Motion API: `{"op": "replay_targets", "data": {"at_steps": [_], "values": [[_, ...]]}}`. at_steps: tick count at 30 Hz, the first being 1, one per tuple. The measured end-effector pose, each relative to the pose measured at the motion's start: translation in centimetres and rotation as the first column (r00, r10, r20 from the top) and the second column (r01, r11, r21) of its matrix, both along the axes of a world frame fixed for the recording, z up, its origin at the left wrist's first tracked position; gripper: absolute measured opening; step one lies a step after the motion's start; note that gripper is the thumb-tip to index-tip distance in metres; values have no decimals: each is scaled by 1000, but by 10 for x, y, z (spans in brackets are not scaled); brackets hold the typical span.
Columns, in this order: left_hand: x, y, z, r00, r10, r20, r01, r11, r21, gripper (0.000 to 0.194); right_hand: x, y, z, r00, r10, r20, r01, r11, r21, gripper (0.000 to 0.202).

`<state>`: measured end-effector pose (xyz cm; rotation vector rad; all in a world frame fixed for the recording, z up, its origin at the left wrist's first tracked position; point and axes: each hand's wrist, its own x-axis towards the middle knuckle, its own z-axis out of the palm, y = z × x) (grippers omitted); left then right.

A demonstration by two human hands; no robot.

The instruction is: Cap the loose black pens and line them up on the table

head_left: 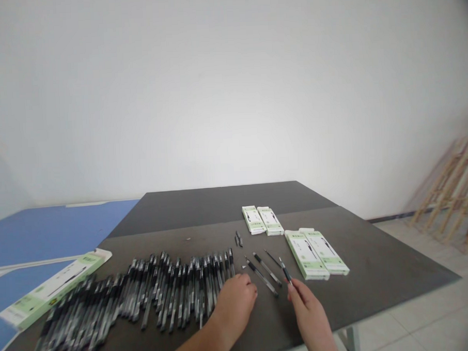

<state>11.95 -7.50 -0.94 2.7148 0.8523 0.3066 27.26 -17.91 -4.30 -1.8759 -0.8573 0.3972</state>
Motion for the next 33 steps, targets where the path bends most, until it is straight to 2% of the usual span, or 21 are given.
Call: {"op": "replay_targets", "data": {"at_steps": [2, 5, 11, 15, 19, 21, 25, 27, 31, 33], "values": [[5, 1, 0, 999, -12, -44, 15, 998, 53, 22, 7, 5, 0, 985, 21, 170, -8, 997, -79, 39], [5, 3, -1, 999, -1, 41, -1, 999, 32, 17, 14, 12, -3, 919, 79, 385, -7, 983, -185, 36], [-6, 12, -8, 945, 164, 283, -130, 982, -137, 12, 17, 15, -8, 832, 115, 543, 22, 971, -240, 35], [-8, 13, -4, 892, 193, 410, -94, 964, -250, 17, 16, 12, -8, 850, 101, 517, -10, 984, -176, 34], [-7, 9, 5, 808, 177, 562, 34, 938, -344, 17, 8, 7, -7, 899, 121, 422, -102, 992, -67, 33], [-6, 8, 7, 784, 176, 596, 79, 923, -376, 16, 3, 4, -6, 914, 133, 384, -130, 991, -34, 32], [-8, 9, 5, 753, 233, 615, 86, 892, -444, 17, -3, 0, -4, 929, 116, 351, -123, 992, -4, 31], [-9, 10, 4, 743, 250, 621, 127, 858, -497, 17, -4, -1, -2, 931, 135, 338, -144, 990, 2, 30], [-10, 6, 5, 747, 230, 624, 278, 744, -608, 18, -9, -3, 1, 919, 233, 317, -249, 968, 10, 28], [-9, 3, 7, 740, 232, 631, 309, 715, -627, 18, -14, -3, 1, 911, 266, 315, -286, 958, 16, 27]]}}
